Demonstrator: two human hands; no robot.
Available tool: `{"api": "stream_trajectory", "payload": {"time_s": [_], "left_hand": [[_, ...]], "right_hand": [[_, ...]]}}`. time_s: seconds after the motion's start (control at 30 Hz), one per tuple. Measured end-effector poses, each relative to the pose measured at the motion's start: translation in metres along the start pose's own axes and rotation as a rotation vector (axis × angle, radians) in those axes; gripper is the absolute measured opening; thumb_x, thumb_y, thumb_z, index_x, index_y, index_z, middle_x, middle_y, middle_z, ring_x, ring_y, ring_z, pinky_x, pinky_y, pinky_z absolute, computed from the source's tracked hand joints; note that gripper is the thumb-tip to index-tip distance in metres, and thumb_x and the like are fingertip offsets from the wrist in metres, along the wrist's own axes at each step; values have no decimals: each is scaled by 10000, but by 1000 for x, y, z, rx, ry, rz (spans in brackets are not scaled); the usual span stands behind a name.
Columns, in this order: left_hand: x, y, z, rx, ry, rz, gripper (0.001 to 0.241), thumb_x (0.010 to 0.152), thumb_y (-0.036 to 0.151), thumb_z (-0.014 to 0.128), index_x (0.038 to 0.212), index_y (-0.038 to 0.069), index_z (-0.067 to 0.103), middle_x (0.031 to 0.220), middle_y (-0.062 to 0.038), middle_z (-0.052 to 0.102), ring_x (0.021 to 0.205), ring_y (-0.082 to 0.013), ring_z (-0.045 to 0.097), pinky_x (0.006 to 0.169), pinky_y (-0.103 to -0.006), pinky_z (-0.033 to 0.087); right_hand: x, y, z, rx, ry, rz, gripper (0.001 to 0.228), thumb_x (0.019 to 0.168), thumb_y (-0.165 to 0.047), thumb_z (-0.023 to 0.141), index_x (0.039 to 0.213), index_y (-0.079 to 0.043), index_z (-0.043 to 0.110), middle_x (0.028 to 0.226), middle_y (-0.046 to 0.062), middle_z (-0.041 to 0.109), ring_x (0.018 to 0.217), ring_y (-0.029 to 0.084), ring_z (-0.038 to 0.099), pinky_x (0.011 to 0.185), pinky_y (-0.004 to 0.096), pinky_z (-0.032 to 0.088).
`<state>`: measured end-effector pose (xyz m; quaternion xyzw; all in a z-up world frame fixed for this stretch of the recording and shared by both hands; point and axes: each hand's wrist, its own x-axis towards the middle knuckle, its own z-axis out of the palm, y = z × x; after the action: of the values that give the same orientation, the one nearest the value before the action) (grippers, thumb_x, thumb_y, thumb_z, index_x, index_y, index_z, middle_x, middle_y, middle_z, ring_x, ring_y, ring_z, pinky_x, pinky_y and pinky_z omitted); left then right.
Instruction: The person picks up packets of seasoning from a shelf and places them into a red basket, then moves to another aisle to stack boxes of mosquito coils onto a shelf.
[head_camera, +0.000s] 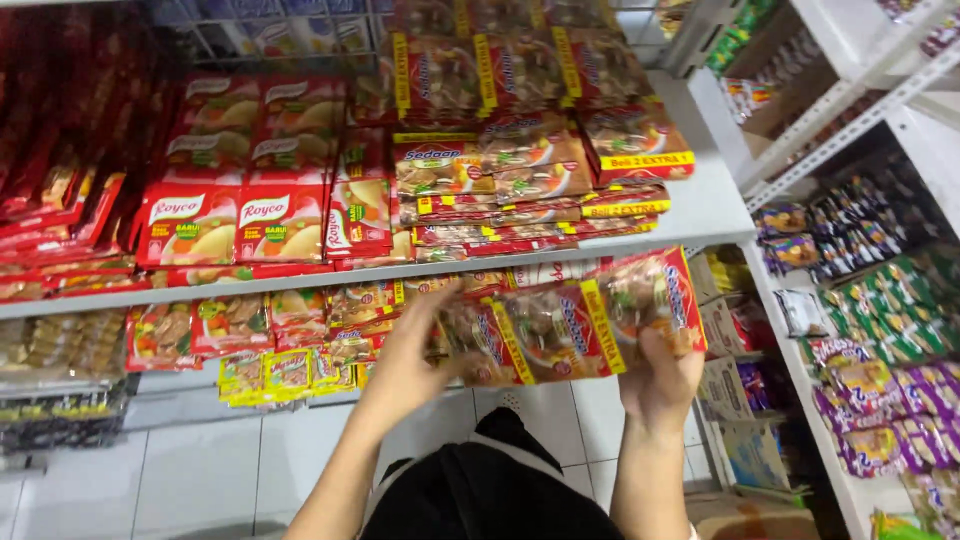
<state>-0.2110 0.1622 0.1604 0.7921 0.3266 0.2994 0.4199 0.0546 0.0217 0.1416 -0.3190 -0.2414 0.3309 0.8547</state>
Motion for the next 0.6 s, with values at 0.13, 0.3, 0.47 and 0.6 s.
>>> {"api": "stream_trajectory", "payload": {"time_s": [0.13,0.3,0.47,0.6], "left_hand": [[-1,-25,4,-631,-6,-335,681,899,-103,736,1514,54,488,1134,-180,607,838,-139,536,644,-269,419],[14,-14,6,-831,107,-48,597,844,-127,687,1380,18,468,1366,-94,571,1105,-118,636,860,-258,543],[32,29,-7,-553,294,179,681,848,-19,761,1460,14,461,1369,-159,564,1317,-196,570,1072,-334,497],[48,84,-25,-55,-83,152,905,763,263,847,1568,97,467,1475,-160,638,1364,-268,636,1143,-405,488]], "right_hand": [[44,1,5,33,-111,33,622,927,19,692,1504,25,460,1392,164,602,1277,301,617,1022,481,559],[95,-16,3,-112,-344,-120,637,892,-12,741,1476,-25,486,1374,139,622,1282,273,632,1116,411,526],[142,-37,-50,7,-465,-202,536,917,30,815,1364,-66,535,1151,91,642,1050,221,683,950,419,581],[164,-64,-43,-261,-475,-557,497,916,48,789,1330,-142,591,1156,125,679,988,182,666,936,342,570]]}}
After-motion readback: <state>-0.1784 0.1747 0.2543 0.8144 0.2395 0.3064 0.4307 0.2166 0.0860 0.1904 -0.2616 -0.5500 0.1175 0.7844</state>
